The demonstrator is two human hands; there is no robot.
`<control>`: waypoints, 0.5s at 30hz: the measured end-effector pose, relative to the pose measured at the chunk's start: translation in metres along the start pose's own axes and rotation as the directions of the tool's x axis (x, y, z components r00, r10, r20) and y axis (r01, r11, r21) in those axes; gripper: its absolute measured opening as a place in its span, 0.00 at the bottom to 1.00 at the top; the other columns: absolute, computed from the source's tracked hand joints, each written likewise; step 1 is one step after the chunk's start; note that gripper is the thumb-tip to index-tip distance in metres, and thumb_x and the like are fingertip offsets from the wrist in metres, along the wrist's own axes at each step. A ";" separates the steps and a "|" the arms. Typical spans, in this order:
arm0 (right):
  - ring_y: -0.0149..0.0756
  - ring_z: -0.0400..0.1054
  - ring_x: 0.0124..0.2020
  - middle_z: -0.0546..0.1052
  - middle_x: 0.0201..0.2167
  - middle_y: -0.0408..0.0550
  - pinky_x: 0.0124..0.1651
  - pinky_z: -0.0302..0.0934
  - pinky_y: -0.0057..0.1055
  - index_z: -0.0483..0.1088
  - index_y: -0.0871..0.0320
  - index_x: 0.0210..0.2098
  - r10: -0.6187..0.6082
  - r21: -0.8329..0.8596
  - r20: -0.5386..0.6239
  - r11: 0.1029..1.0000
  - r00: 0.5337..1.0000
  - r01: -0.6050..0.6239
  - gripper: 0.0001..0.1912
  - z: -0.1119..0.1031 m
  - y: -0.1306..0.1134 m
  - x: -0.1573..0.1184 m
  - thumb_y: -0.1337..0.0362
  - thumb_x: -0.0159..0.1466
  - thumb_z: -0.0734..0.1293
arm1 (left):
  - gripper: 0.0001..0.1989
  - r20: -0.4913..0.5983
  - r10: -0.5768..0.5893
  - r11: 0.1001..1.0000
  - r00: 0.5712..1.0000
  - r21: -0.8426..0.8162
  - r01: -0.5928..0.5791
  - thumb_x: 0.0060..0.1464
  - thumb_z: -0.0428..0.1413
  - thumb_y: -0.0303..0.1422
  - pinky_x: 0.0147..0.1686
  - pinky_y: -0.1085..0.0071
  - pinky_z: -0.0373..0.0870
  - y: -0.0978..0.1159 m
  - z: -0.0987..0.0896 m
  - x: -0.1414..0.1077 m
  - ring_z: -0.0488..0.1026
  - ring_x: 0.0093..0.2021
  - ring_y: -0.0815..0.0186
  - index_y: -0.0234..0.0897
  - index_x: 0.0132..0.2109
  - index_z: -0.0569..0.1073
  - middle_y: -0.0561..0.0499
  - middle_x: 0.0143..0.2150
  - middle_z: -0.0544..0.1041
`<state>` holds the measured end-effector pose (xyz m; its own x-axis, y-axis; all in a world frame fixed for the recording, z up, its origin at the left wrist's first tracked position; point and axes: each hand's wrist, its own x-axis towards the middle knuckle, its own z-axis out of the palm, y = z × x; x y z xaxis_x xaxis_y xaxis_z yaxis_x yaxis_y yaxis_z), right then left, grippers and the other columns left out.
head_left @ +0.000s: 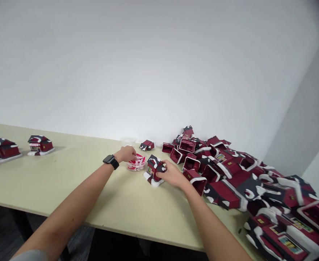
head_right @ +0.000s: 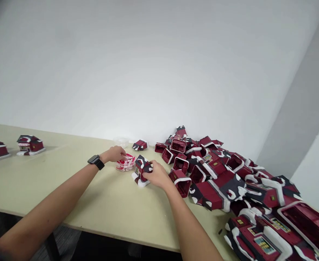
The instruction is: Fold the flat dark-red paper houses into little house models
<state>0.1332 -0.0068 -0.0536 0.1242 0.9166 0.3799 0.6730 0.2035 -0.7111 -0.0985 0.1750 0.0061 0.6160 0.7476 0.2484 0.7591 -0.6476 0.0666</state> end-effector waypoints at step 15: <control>0.46 0.74 0.41 0.80 0.41 0.53 0.40 0.63 0.35 0.68 0.58 0.42 0.024 -0.038 -0.017 0.999 1.000 -0.024 0.17 0.010 0.000 0.001 0.54 0.61 0.71 | 0.11 -0.033 0.077 0.996 0.996 -0.042 -0.078 0.53 0.55 0.30 0.37 0.70 0.67 -0.007 0.015 0.005 0.76 0.41 0.60 0.35 0.43 0.78 0.41 0.46 0.81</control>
<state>0.1261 -0.0021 -0.0589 0.1524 0.9153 0.3728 0.6967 0.1680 -0.6974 -0.0976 0.1849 -0.0078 0.6654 0.6902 0.2842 0.6989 -0.7099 0.0877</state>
